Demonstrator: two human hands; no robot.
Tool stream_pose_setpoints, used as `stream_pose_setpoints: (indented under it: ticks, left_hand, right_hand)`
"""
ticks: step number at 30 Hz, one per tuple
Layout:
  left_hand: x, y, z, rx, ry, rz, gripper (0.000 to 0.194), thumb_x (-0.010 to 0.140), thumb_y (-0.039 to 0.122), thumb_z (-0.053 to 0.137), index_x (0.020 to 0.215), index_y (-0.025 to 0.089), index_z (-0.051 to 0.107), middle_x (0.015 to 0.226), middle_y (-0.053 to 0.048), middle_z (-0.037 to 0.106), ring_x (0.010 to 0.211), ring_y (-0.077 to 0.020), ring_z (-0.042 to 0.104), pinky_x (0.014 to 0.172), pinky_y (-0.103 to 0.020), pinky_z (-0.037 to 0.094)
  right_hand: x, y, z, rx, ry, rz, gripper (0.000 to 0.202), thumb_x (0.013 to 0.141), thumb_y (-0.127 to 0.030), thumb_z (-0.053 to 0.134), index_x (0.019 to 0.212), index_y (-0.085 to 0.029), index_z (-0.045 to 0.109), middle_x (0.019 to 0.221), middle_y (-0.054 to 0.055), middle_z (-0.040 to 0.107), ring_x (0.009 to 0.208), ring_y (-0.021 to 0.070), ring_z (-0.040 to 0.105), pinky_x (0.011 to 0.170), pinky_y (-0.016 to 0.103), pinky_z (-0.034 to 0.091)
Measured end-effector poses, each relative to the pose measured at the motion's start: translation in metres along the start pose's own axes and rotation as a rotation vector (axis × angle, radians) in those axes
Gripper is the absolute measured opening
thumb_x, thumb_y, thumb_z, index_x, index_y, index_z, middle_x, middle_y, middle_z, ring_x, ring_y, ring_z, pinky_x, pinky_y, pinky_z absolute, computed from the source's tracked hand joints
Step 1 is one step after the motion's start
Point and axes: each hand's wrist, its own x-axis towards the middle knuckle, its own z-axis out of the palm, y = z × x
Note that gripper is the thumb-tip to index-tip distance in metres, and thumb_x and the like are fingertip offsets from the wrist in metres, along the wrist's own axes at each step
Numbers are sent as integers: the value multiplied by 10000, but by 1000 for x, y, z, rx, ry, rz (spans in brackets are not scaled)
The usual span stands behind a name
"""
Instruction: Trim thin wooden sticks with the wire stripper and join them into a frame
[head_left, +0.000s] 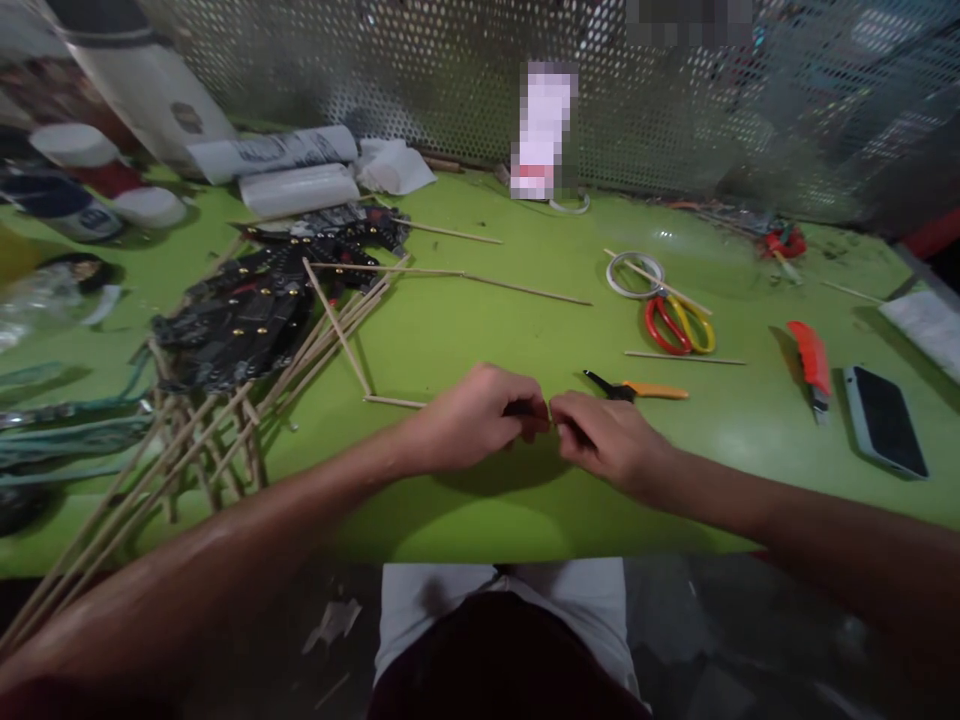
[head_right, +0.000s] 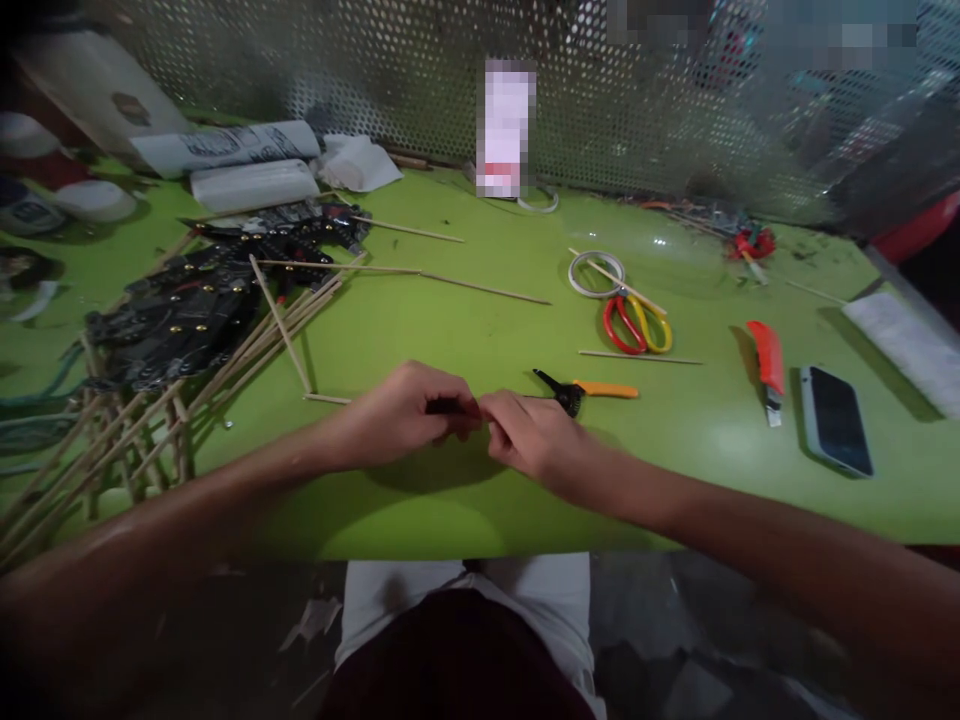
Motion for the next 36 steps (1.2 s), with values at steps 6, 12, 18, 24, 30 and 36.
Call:
stream_pose_setpoints:
  ticks: [6,12,18,24,30,36]
  left_hand:
    - [1,1,0,-42,34,-25,152,773,26,576,783,121,694,604,31,652,499,-57,528,500,-156,399]
    - [1,-4,3,188,170,175,176,801,25,555,784,121,700,710,-25,715,625,-106,626,593,-200,438]
    - [1,-11,9,378,148,270,212,829,42,509,782,113,703,736,-63,719,658,-150,651,614,-241,456]
    - [3,-9,5,176,157,185,201,784,17,537,789,131,703,709,-23,718,617,-107,633,594,-203,460]
    - [1,3,-5,-160,10,-27,140,772,29,571,768,109,687,611,10,667,472,-57,534,468,-149,413]
    - [1,4,-7,-55,133,40,140,778,39,584,779,109,705,616,-1,681,480,-62,548,479,-158,404]
  right_hand:
    - [-1,5,3,-47,62,-30,135,893,-172,461,991,-215,543,764,15,579,609,131,461,605,287,360]
    - [11,-21,4,561,110,485,30,858,-236,527,849,-211,515,635,-41,480,545,100,445,522,252,344]
    - [25,-35,-9,1169,-56,882,111,776,-209,575,712,-176,490,597,-65,398,443,27,272,410,202,143]
    - [17,-24,-4,728,27,613,37,821,-221,536,801,-198,515,587,-53,434,477,81,385,457,243,269]
    - [8,6,-6,39,13,-99,120,851,-162,526,940,-221,582,743,11,576,653,140,495,639,292,369]
    - [16,-13,-6,306,118,261,37,854,-238,547,885,-218,539,701,-6,538,606,125,486,599,280,393]
